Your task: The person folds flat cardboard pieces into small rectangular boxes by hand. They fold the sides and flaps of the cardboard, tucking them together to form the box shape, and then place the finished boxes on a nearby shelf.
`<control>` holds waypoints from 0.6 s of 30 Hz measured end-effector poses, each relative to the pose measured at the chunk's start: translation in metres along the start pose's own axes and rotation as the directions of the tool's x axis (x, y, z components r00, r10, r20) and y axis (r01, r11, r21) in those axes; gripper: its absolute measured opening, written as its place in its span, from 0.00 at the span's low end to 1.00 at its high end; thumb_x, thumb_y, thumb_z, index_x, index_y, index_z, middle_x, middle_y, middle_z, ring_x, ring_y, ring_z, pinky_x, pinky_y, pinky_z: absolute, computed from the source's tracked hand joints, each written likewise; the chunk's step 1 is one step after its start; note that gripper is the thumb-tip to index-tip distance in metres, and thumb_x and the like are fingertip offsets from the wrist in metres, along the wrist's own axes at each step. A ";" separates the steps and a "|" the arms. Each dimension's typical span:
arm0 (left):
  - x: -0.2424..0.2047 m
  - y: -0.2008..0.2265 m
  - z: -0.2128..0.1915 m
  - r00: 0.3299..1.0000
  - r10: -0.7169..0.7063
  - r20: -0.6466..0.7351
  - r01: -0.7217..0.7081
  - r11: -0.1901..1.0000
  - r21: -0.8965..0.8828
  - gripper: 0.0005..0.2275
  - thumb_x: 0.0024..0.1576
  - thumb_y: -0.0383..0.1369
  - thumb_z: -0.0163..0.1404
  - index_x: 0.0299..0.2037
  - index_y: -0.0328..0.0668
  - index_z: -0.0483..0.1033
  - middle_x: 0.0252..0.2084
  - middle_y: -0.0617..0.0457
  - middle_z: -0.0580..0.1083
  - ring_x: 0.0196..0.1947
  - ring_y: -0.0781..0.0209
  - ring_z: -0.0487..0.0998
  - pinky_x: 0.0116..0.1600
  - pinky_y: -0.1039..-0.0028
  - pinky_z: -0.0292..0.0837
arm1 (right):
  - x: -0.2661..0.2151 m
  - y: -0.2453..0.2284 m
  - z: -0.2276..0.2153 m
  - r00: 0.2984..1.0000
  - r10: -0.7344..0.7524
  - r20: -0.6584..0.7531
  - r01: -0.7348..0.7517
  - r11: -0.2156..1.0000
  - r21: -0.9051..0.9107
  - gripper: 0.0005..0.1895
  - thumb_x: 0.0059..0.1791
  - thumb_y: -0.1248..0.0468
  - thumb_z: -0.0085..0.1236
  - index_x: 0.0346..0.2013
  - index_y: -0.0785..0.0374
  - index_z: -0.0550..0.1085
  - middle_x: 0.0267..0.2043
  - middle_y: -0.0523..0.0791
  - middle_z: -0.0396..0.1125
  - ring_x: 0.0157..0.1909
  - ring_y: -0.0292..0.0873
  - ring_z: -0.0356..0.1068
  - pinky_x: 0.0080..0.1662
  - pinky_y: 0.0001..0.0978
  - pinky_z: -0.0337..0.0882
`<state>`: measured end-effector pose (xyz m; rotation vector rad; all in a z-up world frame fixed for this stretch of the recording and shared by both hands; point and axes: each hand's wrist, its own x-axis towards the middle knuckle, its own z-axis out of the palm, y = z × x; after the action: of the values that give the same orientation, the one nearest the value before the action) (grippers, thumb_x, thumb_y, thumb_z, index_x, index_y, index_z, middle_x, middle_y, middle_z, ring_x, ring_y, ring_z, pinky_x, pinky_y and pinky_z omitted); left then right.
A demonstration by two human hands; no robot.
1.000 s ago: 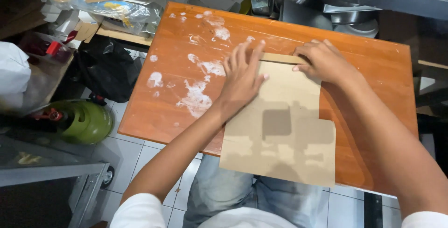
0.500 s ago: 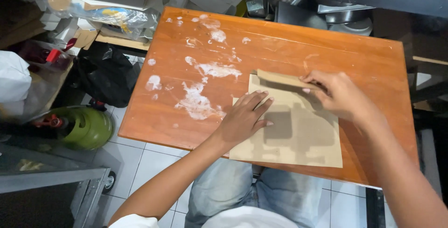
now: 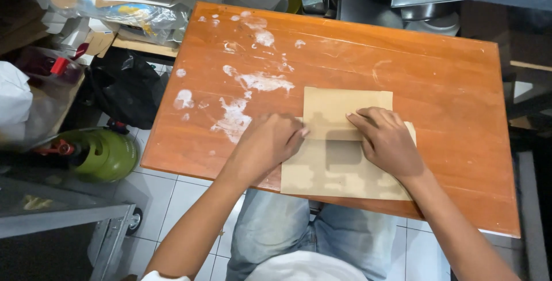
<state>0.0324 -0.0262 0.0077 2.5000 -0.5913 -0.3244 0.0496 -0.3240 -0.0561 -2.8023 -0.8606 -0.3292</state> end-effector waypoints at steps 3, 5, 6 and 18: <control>0.043 -0.012 0.028 0.932 0.191 -0.309 -0.137 0.972 0.189 0.11 0.62 0.40 0.47 0.44 0.50 0.81 0.49 0.52 0.78 0.56 0.52 0.78 0.59 0.61 0.69 | 0.005 -0.003 -0.008 0.999 -0.040 0.035 0.041 0.998 -0.037 0.20 0.45 0.64 0.54 0.51 0.54 0.78 0.52 0.40 0.68 0.61 0.43 0.68 0.62 0.39 0.66; 0.066 -0.015 0.042 0.938 0.238 -0.251 -0.174 0.952 0.251 0.20 0.67 0.40 0.44 0.68 0.45 0.67 0.72 0.46 0.64 0.76 0.50 0.56 0.77 0.51 0.43 | 0.005 -0.001 -0.007 0.998 -0.028 0.060 0.030 0.999 -0.023 0.23 0.42 0.58 0.59 0.52 0.54 0.79 0.51 0.40 0.68 0.63 0.43 0.67 0.62 0.40 0.67; 0.070 -0.021 0.049 0.937 0.237 -0.257 -0.173 0.953 0.248 0.20 0.67 0.40 0.44 0.68 0.45 0.67 0.72 0.46 0.64 0.76 0.50 0.56 0.77 0.51 0.43 | 0.010 -0.007 -0.019 0.998 -0.032 0.061 0.034 0.999 -0.028 0.23 0.42 0.58 0.59 0.52 0.54 0.79 0.51 0.40 0.68 0.63 0.43 0.67 0.62 0.40 0.67; 0.062 -0.015 0.041 0.983 0.032 -0.183 0.008 0.976 0.216 0.26 0.65 0.51 0.41 0.72 0.57 0.62 0.76 0.56 0.59 0.80 0.53 0.41 0.77 0.43 0.18 | 0.081 -0.024 0.005 0.943 0.076 0.325 -0.094 0.995 0.040 0.32 0.57 0.43 0.39 0.70 0.56 0.65 0.62 0.43 0.62 0.64 0.46 0.60 0.58 0.42 0.61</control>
<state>0.0772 -0.0628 -0.0408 2.6951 -0.5922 -0.0205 0.1018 -0.2608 -0.0366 -2.8744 -0.7910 0.1728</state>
